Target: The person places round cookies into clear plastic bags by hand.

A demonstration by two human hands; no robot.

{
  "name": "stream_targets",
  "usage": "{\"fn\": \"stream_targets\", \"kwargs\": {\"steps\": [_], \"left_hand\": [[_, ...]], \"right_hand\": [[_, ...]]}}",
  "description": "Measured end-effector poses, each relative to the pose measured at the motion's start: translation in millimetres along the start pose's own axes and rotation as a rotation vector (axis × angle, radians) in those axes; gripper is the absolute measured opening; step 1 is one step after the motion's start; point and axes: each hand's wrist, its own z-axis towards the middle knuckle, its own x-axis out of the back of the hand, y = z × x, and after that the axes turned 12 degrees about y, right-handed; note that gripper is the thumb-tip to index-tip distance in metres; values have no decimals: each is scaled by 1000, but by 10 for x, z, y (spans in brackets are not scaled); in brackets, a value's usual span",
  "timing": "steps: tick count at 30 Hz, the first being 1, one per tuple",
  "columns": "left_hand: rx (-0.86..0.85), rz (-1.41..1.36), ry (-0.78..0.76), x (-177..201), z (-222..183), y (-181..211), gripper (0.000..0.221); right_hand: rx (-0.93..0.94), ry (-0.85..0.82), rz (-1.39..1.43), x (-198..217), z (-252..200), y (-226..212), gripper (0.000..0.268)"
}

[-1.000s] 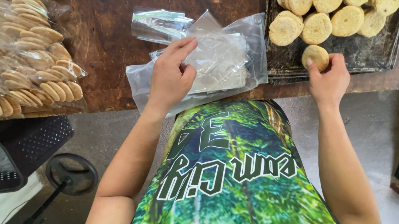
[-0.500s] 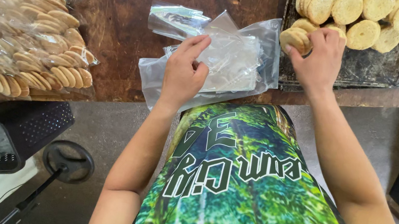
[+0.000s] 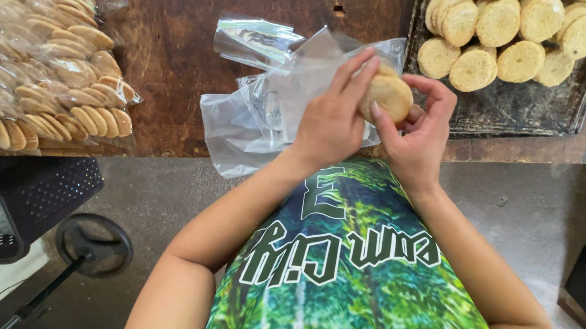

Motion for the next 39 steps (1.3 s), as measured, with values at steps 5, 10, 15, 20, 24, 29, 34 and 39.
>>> {"fn": "stream_targets", "kwargs": {"steps": [5,10,15,20,24,29,34,39], "left_hand": [[-184,91,-148,25,108,79,79],[-317,128,-296,122,85,55,75],[-411,17,-211,124,-97,24,71],[-9,-205,-116,158,42,-108,77],[137,-245,-289,423,205,-72,76],[57,39,-206,604,344,-18,76],[18,-111,1,505,274,-171,75],[469,-830,-157,272,123,-371,103]], "right_hand": [[17,-25,-250,-29,88,-46,78],[127,-92,-429,-52,211,-32,75],[20,-155,-448,-77,306,-247,76],[-5,-247,-689,-103,324,-623,71],[706,-319,-882,-56,365,-675,57],[763,-504,-1089,-68,456,-382,54],[197,-250,-417,-39,429,-194,32],[-211,-171,194,-14,458,-320,42]]}}
